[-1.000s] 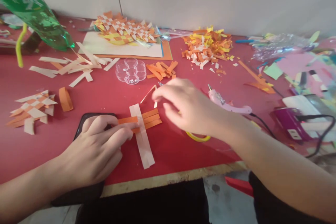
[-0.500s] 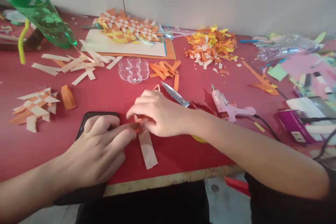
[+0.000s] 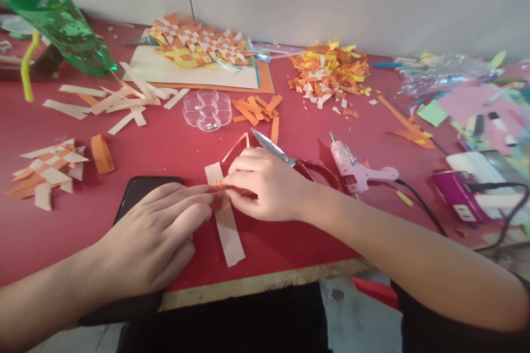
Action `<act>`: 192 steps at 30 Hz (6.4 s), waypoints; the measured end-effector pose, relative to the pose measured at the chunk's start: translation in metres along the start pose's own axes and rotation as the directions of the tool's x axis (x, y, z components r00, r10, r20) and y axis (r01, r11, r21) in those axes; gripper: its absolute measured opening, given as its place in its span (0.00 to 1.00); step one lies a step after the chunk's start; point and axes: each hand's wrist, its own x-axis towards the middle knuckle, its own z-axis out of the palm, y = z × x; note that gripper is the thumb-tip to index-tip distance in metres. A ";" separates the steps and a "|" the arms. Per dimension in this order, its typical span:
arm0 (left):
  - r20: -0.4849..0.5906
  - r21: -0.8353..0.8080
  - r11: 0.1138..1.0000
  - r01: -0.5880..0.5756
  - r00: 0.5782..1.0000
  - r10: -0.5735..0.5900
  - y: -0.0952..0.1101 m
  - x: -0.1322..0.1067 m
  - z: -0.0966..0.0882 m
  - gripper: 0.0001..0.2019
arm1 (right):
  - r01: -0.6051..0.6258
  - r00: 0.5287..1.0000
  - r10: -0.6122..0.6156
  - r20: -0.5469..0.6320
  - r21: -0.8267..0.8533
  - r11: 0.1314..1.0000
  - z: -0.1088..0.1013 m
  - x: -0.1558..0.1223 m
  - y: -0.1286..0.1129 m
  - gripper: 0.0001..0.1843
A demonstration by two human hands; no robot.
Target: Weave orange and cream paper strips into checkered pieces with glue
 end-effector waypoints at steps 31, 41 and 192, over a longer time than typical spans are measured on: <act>0.024 -0.007 1.000 0.015 1.000 -0.015 0.000 0.000 0.000 0.13 | 0.070 0.997 -0.060 0.039 -0.372 0.926 0.010 -0.006 -0.019 0.14; 0.026 -0.051 0.999 0.013 1.000 -0.012 -0.003 0.000 0.002 0.12 | 0.073 0.997 -0.062 0.040 -0.406 0.911 0.014 -0.010 -0.020 0.15; 0.029 0.001 0.997 -0.076 0.997 0.076 0.002 -0.003 0.002 0.18 | -0.396 0.910 0.277 -0.308 -0.451 0.800 0.024 -0.022 -0.042 0.08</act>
